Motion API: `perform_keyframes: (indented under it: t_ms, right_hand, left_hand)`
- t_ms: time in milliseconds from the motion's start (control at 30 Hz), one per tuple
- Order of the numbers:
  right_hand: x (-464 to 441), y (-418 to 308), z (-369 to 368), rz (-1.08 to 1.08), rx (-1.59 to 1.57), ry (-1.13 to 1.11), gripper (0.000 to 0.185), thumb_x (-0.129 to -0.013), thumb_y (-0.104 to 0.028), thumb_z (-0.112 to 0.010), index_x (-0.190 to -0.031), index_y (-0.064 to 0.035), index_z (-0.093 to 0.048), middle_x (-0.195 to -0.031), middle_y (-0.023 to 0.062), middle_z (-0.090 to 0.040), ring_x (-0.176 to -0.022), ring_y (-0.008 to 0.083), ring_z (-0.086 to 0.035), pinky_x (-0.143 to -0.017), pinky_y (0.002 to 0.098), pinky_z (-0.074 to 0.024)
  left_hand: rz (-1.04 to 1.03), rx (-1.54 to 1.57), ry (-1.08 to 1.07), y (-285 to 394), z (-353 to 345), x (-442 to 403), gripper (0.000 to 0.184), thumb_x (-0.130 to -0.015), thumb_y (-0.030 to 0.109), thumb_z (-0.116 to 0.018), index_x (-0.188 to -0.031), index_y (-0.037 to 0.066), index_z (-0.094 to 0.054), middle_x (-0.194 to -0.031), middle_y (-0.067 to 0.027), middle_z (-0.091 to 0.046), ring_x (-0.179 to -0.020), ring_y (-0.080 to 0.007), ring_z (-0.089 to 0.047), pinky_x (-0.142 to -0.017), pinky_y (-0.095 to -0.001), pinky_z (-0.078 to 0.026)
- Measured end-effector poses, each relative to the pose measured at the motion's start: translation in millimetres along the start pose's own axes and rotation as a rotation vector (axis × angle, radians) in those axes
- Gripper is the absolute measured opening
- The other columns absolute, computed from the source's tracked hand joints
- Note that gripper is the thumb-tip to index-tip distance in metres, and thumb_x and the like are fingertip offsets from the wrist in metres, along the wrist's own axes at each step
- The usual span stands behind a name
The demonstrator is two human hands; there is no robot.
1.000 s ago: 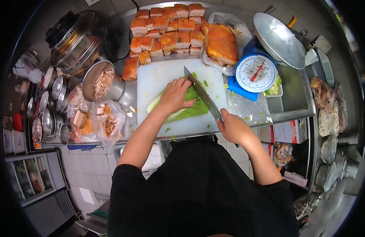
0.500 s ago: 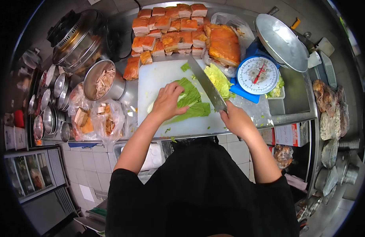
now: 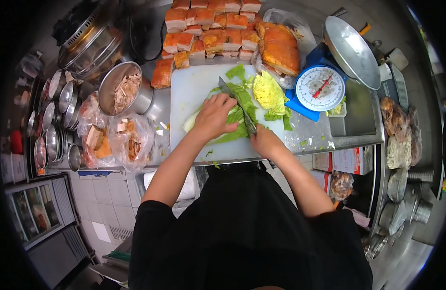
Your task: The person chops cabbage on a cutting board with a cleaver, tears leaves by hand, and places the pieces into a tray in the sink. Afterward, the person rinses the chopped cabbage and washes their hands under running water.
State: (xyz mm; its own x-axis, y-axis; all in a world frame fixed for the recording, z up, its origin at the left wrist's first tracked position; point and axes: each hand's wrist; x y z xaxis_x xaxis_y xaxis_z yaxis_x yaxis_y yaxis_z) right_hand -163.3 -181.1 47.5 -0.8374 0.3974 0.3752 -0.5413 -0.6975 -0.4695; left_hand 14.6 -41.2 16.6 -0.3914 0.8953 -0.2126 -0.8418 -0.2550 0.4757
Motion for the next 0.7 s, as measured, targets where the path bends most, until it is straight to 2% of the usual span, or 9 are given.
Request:
perform_keyframes:
  t_ms: [67, 100, 200, 233, 300, 467, 533, 633, 700]
  right_hand:
    - [-9.9, -15.1, 18.3, -0.254, -0.230, -0.223, 0.031, -0.097, -0.024, -0.050, -0.112, 0.0029, -0.055, -0.087, 0.0289, -0.068, -0.085, 0.0460, -0.066, -0.081, 0.0535, -0.0512]
    - [-6.5, -12.9, 16.4, -0.254, -0.233, -0.220, 0.031, -0.097, -0.024, -0.050, -0.112, 0.0029, -0.055, -0.087, 0.0289, -0.068, -0.085, 0.0460, -0.066, -0.081, 0.0535, -0.0512]
    - [0.2, -0.4, 23.9, -0.126, -0.081, 0.043, 0.036, -0.099, -0.030, -0.050, -0.112, 0.0026, -0.055, -0.087, 0.0281, -0.069, -0.087, 0.0473, -0.065, -0.082, 0.0541, -0.0500]
    - [10.3, -1.3, 32.3, -0.123, -0.080, 0.044, 0.036, -0.099, -0.030, -0.050, -0.112, 0.0026, -0.055, -0.087, 0.0281, -0.069, -0.087, 0.0473, -0.065, -0.082, 0.0541, -0.0500]
    - [35.4, -9.0, 51.9, 0.014, -0.022, 0.170, 0.033, -0.100, -0.030, -0.049, -0.107, 0.0017, -0.055, -0.084, 0.0278, -0.068, -0.084, 0.0483, -0.065, -0.079, 0.0556, -0.0493]
    - [76.6, -34.4, 67.6, -0.028, 0.072, 0.048, 0.031, -0.102, -0.029, -0.049, -0.102, 0.0018, -0.054, -0.082, 0.0290, -0.066, -0.082, 0.0496, -0.063, -0.075, 0.0569, -0.0484]
    - [82.2, -37.0, 63.3, -0.060, 0.092, 0.007, 0.032, -0.102, -0.029, -0.049, -0.103, 0.0024, -0.053, -0.083, 0.0295, -0.066, -0.083, 0.0501, -0.063, -0.075, 0.0566, -0.0480]
    - [82.4, -37.3, 55.9, -0.049, 0.125, -0.031, 0.032, -0.102, -0.029, -0.049, -0.103, 0.0025, -0.052, -0.081, 0.0301, -0.065, -0.083, 0.0507, -0.062, -0.074, 0.0571, -0.0475]
    - [79.0, -34.6, 49.7, -0.002, 0.118, -0.012, 0.032, -0.102, -0.029, -0.049, -0.104, 0.0031, -0.052, -0.077, 0.0293, -0.065, -0.077, 0.0482, -0.064, -0.071, 0.0562, -0.0484]
  left_hand:
    - [0.020, -0.008, -0.030, -1.1, 5.6, -0.7, 0.062, -0.068, 0.032, -0.083, -0.121, 0.012, -0.057, -0.120, -0.0099, -0.053, -0.117, -0.0299, -0.050, -0.096, -0.0433, -0.041]
    - [0.010, 0.022, -0.005, -0.3, 7.6, 4.7, 0.063, -0.068, 0.033, -0.083, -0.121, 0.012, -0.056, -0.122, -0.0102, -0.053, -0.118, -0.0300, -0.050, -0.097, -0.0434, -0.041]
    - [-0.008, 0.014, 0.070, -3.1, 15.8, 23.8, 0.064, -0.068, 0.034, -0.083, -0.120, 0.010, -0.056, -0.125, -0.0116, -0.052, -0.120, -0.0312, -0.049, -0.098, -0.0434, -0.040]
    - [-0.014, -0.020, 0.100, -4.5, 17.2, 29.5, 0.064, -0.068, 0.035, -0.084, -0.119, 0.009, -0.055, -0.126, -0.0127, -0.052, -0.121, -0.0324, -0.049, -0.098, -0.0431, -0.039]
    - [-0.006, -0.027, 0.093, -7.6, 12.8, 31.9, 0.065, -0.067, 0.035, -0.084, -0.119, 0.008, -0.055, -0.126, -0.0128, -0.052, -0.121, -0.0320, -0.048, -0.098, -0.0432, -0.039]
    - [0.056, -0.034, 0.049, -6.1, 8.3, 14.7, 0.066, -0.066, 0.034, -0.083, -0.119, 0.008, -0.055, -0.122, -0.0117, -0.051, -0.117, -0.0305, -0.047, -0.096, -0.0424, -0.038]
    - [0.058, -0.050, 0.032, -6.5, 8.3, 13.1, 0.065, -0.065, 0.033, -0.083, -0.119, 0.012, -0.055, -0.115, -0.0092, -0.051, -0.113, -0.0282, -0.048, -0.090, -0.0423, -0.039]
    - [0.041, -0.051, 0.046, -9.7, 6.1, 13.6, 0.065, -0.065, 0.033, -0.083, -0.120, 0.012, -0.055, -0.116, -0.0089, -0.052, -0.114, -0.0281, -0.048, -0.091, -0.0424, -0.039]
    - [0.033, -0.032, 0.047, -11.6, 5.5, 15.0, 0.065, -0.065, 0.033, -0.083, -0.120, 0.011, -0.055, -0.117, -0.0096, -0.051, -0.114, -0.0293, -0.048, -0.092, -0.0423, -0.038]
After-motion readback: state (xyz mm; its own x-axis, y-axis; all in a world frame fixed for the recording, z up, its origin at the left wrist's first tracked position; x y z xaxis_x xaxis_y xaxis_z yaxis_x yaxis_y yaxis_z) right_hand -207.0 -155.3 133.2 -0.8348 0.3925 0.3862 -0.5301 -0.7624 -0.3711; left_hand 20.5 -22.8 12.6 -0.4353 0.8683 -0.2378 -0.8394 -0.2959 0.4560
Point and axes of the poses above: each hand's wrist, its own x-axis away from the middle knuckle, its own z-axis out of the back of the hand, y = z × x
